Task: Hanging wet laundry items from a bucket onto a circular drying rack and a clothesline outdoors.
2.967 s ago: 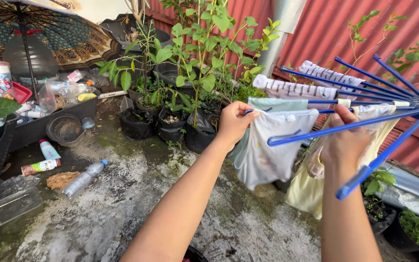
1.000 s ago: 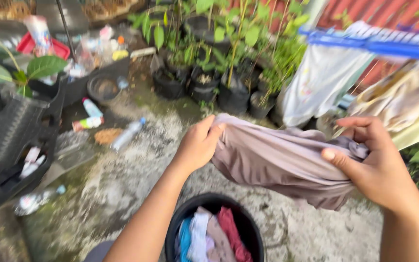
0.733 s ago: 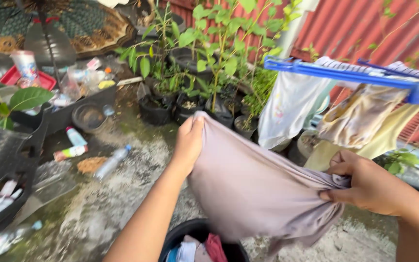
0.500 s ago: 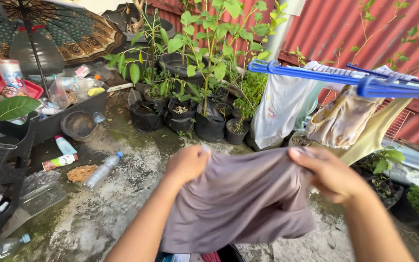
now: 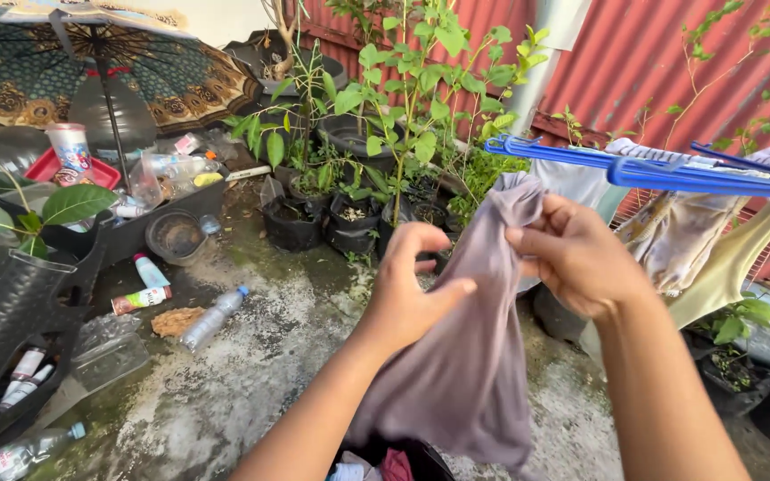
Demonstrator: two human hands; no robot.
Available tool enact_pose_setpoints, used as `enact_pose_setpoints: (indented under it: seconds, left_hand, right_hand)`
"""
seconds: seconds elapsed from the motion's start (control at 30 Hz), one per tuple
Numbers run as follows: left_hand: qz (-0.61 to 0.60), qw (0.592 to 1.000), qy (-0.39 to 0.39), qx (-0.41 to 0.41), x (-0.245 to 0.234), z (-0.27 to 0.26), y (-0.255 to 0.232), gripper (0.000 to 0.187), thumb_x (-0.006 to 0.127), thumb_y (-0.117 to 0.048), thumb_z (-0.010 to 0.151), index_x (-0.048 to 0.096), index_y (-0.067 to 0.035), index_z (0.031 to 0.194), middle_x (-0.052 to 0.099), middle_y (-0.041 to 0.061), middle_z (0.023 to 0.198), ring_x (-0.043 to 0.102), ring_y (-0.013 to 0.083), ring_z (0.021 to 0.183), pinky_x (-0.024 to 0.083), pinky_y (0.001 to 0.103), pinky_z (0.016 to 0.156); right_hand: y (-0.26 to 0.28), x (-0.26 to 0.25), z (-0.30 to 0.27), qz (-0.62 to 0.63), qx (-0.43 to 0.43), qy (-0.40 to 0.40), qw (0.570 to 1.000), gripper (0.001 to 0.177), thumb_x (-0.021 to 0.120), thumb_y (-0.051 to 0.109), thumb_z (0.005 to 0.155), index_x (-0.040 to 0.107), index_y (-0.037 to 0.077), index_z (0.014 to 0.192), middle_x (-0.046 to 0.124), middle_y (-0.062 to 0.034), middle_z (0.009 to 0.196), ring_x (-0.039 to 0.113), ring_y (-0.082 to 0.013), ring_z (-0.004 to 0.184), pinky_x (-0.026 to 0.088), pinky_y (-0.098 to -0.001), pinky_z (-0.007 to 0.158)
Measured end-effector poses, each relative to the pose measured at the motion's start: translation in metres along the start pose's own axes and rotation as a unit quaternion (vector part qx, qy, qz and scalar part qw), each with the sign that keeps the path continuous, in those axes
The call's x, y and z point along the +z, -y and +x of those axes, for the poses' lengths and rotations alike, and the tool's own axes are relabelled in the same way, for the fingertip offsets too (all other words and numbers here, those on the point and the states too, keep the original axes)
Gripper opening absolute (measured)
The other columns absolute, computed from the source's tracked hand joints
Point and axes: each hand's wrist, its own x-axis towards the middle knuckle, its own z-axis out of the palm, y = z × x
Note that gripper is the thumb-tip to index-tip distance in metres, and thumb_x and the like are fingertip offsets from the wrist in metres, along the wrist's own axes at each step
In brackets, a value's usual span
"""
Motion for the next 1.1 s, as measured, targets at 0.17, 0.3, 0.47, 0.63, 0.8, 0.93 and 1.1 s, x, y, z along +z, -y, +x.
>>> enact_pose_setpoints:
  seconds: [0.17,0.3,0.47,0.63,0.8,0.93,1.1]
  left_hand:
    - [-0.102,0.985,0.123,-0.057,-0.009,0.006,0.048,0.012,0.07,-0.008,0.104,0.067,0.001,0.111,0.07,0.01,0.103,0.064,0.0135,0.095,0.056,0.03,0.085]
    - [-0.306,0.937,0.015,-0.167,-0.028,0.018,0.031,0.012,0.057,-0.009,0.101,0.066,-0.003,0.104,0.068,0.005,0.097,0.064,0.0109,0.088,0.054,0.027,0.081]
    - [-0.372,0.896,-0.001,-0.244,-0.035,0.031,0.038,0.019,0.048,-0.015,0.107,0.062,-0.008,0.096,0.063,0.001,0.089,0.059,0.0081,0.083,0.049,0.025,0.079]
    - [-0.091,0.992,0.01,-0.084,-0.052,0.062,0.05,0.021,0.051,-0.016,0.109,0.059,-0.005,0.092,0.051,-0.002,0.084,0.046,0.007,0.079,0.043,0.025,0.073]
    - [-0.165,0.975,-0.074,-0.132,-0.058,0.083,0.058,0.02,0.051,-0.018,0.104,0.061,-0.005,0.093,0.055,-0.004,0.082,0.049,0.0066,0.077,0.044,0.025,0.071]
    - [0.004,0.989,0.1,-0.105,-0.052,0.069,0.048,0.026,0.061,-0.028,0.094,0.059,-0.009,0.112,0.056,0.002,0.077,0.05,0.0143,0.066,0.04,0.035,0.055]
    - [0.507,0.782,0.36,-0.039,-0.088,0.042,0.031,0.055,0.083,-0.06,0.06,0.078,-0.011,0.083,0.077,0.011,0.091,0.074,0.0292,0.084,0.058,0.042,0.071]
  right_hand:
    - [-0.023,-0.014,0.014,-0.037,-0.056,-0.112,0.991,0.022,0.069,-0.001,0.093,0.067,-0.003,0.115,0.073,-0.0069,0.1,0.07,-0.0146,0.08,0.059,-0.0292,0.068]
    - [-0.029,-0.019,0.009,0.101,-0.055,-0.143,0.983,0.008,0.067,0.008,0.098,0.068,0.006,0.106,0.073,-0.0049,0.098,0.07,-0.0138,0.08,0.056,-0.0288,0.068]
    - [-0.034,-0.012,0.007,0.101,-0.014,-0.184,0.978,0.009,0.061,0.02,0.099,0.069,0.018,0.103,0.071,0.0035,0.098,0.066,-0.0122,0.086,0.053,-0.0392,0.079]
    - [-0.004,0.014,0.002,0.036,-0.077,-0.233,0.969,0.017,0.055,0.023,0.1,0.068,0.014,0.095,0.073,0.006,0.093,0.065,-0.0083,0.087,0.053,-0.0331,0.084]
    - [0.01,0.002,0.019,-0.005,-0.208,-0.212,0.955,0.014,0.063,0.018,0.112,0.065,0.009,0.102,0.058,0.0052,0.087,0.05,-0.0061,0.076,0.041,-0.0252,0.07]
    - [0.032,0.015,0.022,0.018,-0.244,-0.156,0.957,0.014,0.062,0.017,0.105,0.067,0.007,0.099,0.071,-0.0007,0.093,0.062,-0.0071,0.079,0.052,-0.0233,0.076]
    - [0.038,-0.024,0.006,-0.238,-0.362,-0.277,0.857,0.014,0.071,0.01,0.112,0.066,-0.002,0.106,0.068,-0.0035,0.099,0.06,-0.0072,0.086,0.048,-0.0226,0.081]
